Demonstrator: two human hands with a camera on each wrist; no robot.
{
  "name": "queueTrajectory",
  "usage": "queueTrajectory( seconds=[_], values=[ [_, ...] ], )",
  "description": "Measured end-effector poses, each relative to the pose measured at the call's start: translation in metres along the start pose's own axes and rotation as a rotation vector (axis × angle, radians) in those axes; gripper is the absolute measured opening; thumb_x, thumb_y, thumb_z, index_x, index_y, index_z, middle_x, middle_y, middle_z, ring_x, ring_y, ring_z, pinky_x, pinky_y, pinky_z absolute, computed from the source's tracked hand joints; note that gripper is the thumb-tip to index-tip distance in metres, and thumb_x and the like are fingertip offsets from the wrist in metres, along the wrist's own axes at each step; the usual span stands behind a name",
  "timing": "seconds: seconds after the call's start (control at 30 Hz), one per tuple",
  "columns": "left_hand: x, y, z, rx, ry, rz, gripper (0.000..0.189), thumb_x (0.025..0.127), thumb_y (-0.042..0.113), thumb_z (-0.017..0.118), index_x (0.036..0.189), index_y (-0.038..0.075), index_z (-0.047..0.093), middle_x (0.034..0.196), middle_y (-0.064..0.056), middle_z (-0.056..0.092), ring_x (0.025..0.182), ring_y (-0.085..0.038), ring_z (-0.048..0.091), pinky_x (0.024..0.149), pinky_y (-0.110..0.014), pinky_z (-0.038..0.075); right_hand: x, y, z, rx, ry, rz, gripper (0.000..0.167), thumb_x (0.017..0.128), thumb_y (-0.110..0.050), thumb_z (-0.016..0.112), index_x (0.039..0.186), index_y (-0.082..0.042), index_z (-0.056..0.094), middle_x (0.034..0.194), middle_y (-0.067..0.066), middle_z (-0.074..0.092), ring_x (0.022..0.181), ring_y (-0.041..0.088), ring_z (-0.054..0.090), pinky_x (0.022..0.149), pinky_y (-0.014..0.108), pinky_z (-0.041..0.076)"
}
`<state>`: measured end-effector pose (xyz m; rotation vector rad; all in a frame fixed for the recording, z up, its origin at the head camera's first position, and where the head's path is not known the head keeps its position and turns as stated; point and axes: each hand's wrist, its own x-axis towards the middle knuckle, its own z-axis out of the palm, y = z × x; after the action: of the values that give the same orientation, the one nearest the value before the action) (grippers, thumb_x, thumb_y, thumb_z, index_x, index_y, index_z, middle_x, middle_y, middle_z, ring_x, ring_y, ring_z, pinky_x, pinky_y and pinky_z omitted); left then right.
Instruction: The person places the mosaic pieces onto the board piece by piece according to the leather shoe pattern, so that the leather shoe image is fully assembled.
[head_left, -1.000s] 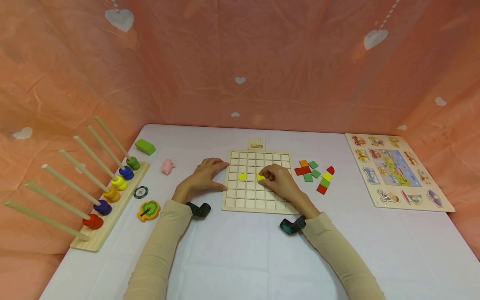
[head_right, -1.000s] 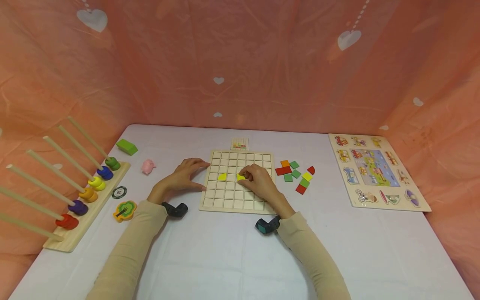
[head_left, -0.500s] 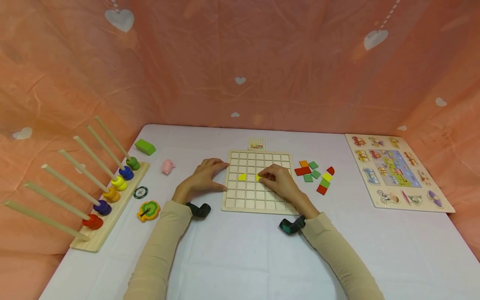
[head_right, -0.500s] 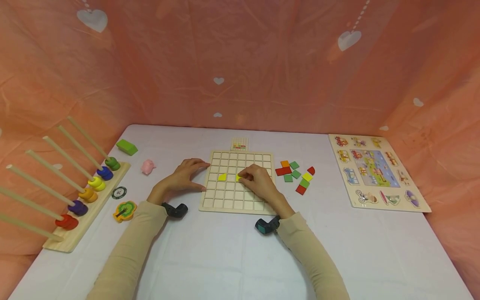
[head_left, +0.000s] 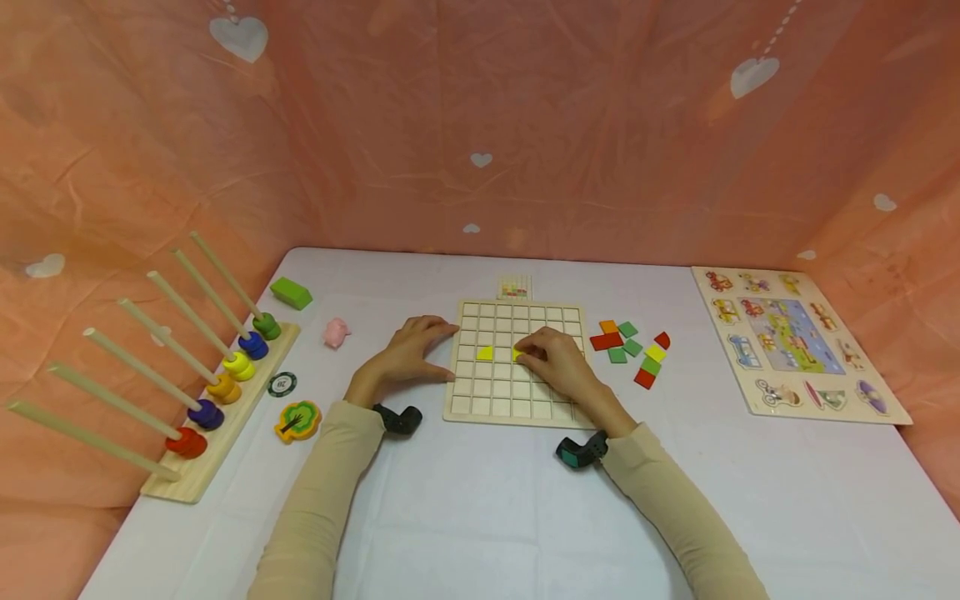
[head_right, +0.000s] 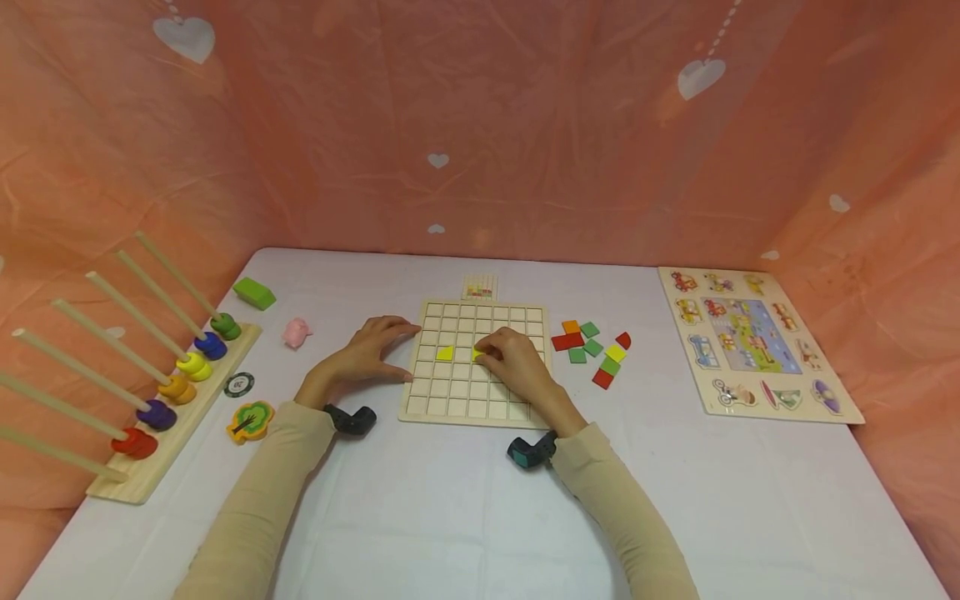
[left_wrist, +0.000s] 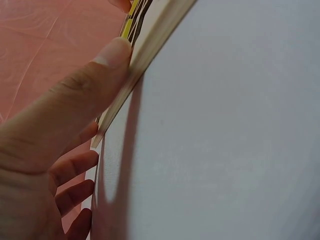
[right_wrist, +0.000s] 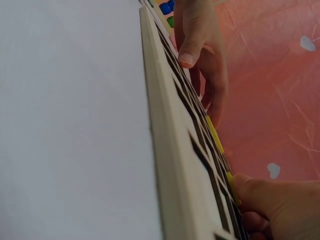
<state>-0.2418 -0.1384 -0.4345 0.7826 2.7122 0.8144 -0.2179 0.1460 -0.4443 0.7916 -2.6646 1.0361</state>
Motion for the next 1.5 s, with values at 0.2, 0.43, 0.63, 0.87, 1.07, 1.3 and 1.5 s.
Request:
queueTrajectory(
  seconds=[0.2, 0.43, 0.63, 0.87, 1.07, 1.3, 1.5],
  values=[
    [0.000, 0.001, 0.000, -0.005, -0.010, -0.007, 0.083, 0.072, 0.040, 0.078, 0.142, 0.015, 0.041, 0.145, -0.013, 0.031, 0.135, -0.030, 0.021, 0.108, -0.051, 0.018, -0.001, 0.000, -0.001, 0.007, 0.004, 0.001, 0.017, 0.082, -0.010, 0.072, 0.096, -0.003, 0.071, 0.084, 0.005, 0.063, 0.071, 0.013, 0.054, 0.061, 0.023, 0.045],
    [-0.001, 0.002, 0.000, -0.001, -0.011, -0.012, 0.083, 0.072, 0.039, 0.078, 0.142, 0.015, 0.041, 0.145, -0.013, 0.031, 0.135, -0.030, 0.021, 0.108, -0.050, 0.018, -0.001, 0.001, 0.000, 0.011, 0.000, 0.012, 0.016, 0.081, -0.011, 0.072, 0.096, -0.004, 0.072, 0.083, 0.004, 0.063, 0.069, 0.012, 0.053, 0.061, 0.023, 0.044],
    [0.000, -0.001, 0.001, 0.007, -0.006, -0.021, 0.082, 0.072, 0.040, 0.079, 0.141, 0.016, 0.041, 0.145, -0.011, 0.032, 0.135, -0.028, 0.022, 0.108, -0.049, 0.018, 0.000, 0.006, -0.007, 0.029, -0.001, 0.003, 0.020, 0.083, -0.013, 0.071, 0.100, -0.004, 0.070, 0.084, 0.003, 0.062, 0.071, 0.013, 0.051, 0.062, 0.024, 0.044],
    [0.001, -0.003, 0.001, 0.014, -0.004, -0.018, 0.082, 0.072, 0.041, 0.078, 0.141, 0.017, 0.042, 0.144, -0.011, 0.032, 0.134, -0.028, 0.022, 0.108, -0.049, 0.019, -0.002, 0.027, -0.043, -0.006, 0.104, 0.064, 0.020, 0.085, -0.009, 0.068, 0.104, -0.001, 0.068, 0.089, 0.011, 0.061, 0.075, 0.019, 0.055, 0.065, 0.030, 0.046],
    [0.000, -0.001, -0.001, 0.014, -0.006, -0.014, 0.082, 0.072, 0.041, 0.078, 0.141, 0.016, 0.041, 0.144, -0.012, 0.033, 0.134, -0.029, 0.022, 0.108, -0.050, 0.019, -0.011, 0.055, -0.067, -0.115, 0.192, 0.175, 0.023, 0.083, -0.009, 0.069, 0.103, 0.002, 0.067, 0.089, 0.017, 0.060, 0.078, 0.027, 0.054, 0.069, 0.038, 0.043],
    [0.001, 0.000, -0.001, 0.018, -0.016, -0.017, 0.082, 0.072, 0.041, 0.078, 0.142, 0.017, 0.041, 0.145, -0.012, 0.031, 0.134, -0.029, 0.022, 0.108, -0.049, 0.019, -0.019, 0.078, -0.073, -0.185, 0.260, 0.250, 0.030, 0.079, -0.013, 0.074, 0.101, 0.006, 0.067, 0.084, 0.022, 0.063, 0.080, 0.034, 0.051, 0.078, 0.045, 0.035],
    [-0.001, 0.002, -0.002, 0.011, -0.016, -0.018, 0.082, 0.072, 0.041, 0.078, 0.142, 0.017, 0.041, 0.145, -0.012, 0.031, 0.134, -0.029, 0.022, 0.108, -0.049, 0.019, -0.020, 0.077, -0.074, -0.288, 0.207, 0.418, 0.044, 0.081, -0.031, 0.071, 0.101, 0.007, 0.062, 0.100, 0.027, 0.057, 0.100, 0.044, 0.041, 0.085, 0.054, 0.032]
  ],
)
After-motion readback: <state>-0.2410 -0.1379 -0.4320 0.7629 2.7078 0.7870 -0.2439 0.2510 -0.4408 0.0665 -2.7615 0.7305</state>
